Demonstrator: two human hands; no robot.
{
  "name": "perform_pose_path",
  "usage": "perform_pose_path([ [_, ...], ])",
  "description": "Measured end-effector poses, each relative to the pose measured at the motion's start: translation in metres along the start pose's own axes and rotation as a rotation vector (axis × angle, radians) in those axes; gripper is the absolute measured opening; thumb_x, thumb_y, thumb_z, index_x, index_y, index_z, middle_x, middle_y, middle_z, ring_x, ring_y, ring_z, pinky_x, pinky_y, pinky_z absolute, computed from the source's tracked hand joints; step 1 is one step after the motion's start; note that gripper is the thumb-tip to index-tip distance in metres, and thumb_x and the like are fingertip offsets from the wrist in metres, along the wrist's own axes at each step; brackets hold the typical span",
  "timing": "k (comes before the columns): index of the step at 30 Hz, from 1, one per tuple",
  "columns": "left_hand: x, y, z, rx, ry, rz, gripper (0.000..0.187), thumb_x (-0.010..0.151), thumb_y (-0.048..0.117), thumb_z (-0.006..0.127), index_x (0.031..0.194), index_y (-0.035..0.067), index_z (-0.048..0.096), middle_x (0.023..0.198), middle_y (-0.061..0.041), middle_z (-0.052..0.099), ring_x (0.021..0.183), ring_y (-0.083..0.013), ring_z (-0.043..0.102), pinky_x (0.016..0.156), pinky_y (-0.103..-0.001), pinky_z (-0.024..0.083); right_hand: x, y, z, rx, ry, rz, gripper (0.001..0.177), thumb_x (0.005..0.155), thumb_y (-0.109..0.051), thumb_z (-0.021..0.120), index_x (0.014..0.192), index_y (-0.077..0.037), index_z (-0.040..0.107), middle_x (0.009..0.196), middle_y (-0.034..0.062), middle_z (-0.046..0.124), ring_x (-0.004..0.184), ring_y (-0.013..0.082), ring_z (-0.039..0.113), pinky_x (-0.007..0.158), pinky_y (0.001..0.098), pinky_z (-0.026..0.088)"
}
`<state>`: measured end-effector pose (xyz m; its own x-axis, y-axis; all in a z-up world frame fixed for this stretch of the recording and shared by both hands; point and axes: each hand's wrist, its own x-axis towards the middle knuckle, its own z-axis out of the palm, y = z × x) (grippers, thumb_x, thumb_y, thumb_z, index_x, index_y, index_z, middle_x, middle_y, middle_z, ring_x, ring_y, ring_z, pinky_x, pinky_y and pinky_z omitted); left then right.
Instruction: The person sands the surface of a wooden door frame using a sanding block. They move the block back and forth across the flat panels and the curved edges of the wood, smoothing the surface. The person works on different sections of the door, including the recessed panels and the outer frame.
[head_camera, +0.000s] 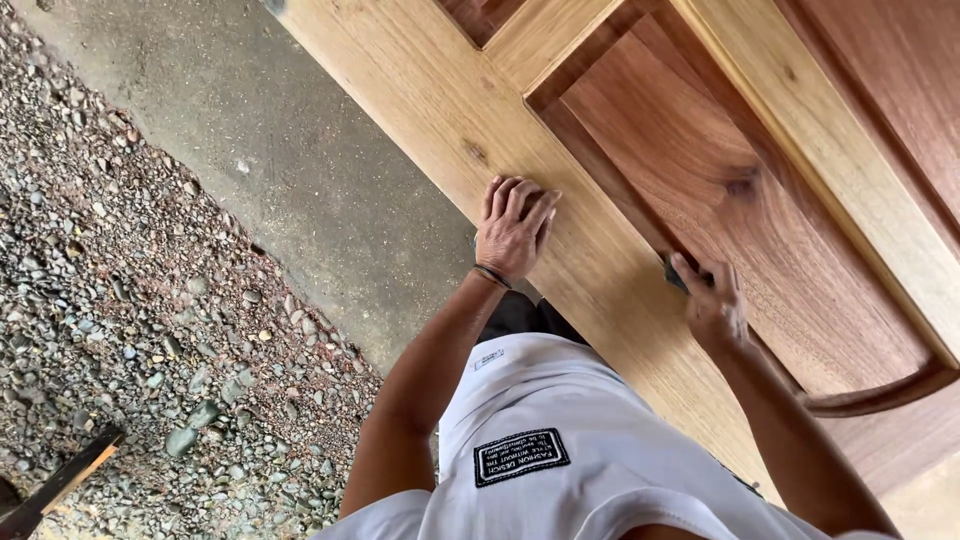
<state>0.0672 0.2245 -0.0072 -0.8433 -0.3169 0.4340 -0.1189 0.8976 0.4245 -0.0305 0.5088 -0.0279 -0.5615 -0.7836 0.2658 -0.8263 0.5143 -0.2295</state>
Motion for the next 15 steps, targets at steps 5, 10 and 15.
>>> perform_pose_path([
  [5,-0.001,0.000,0.002,-0.008,0.014,-0.012,0.018,0.083,0.022,0.049,0.100,0.020,0.055,0.096,-0.006,0.045,0.103,-0.0244,0.044,0.097,-0.042,0.028,0.126,-0.038,0.023,0.185,0.130,-0.155,0.043,0.066,0.009,0.056,0.108,-0.003,0.058,0.079,0.0135,0.043,0.063,0.0334,0.047,0.057,0.0381,0.042],
  [10,-0.001,0.003,-0.007,-0.014,0.012,0.038,0.021,0.081,0.023,0.051,0.101,0.018,0.055,0.096,-0.008,0.046,0.101,-0.0278,0.045,0.094,-0.043,0.030,0.168,-0.070,0.019,0.401,0.053,0.172,0.013,0.078,-0.014,0.059,0.081,-0.005,0.049,0.065,0.0115,0.049,0.068,0.0324,0.055,0.060,0.0372,0.042],
  [15,0.006,0.007,-0.011,-0.005,-0.012,0.066,0.021,0.082,0.022,0.049,0.102,0.020,0.056,0.094,-0.007,0.047,0.100,-0.0277,0.046,0.093,-0.043,0.031,0.074,-0.029,-0.009,-0.050,0.058,0.027,0.025,0.075,-0.012,0.054,0.099,-0.018,0.058,0.076,0.0052,0.044,0.058,0.0278,0.052,0.047,0.0360,0.045],
])
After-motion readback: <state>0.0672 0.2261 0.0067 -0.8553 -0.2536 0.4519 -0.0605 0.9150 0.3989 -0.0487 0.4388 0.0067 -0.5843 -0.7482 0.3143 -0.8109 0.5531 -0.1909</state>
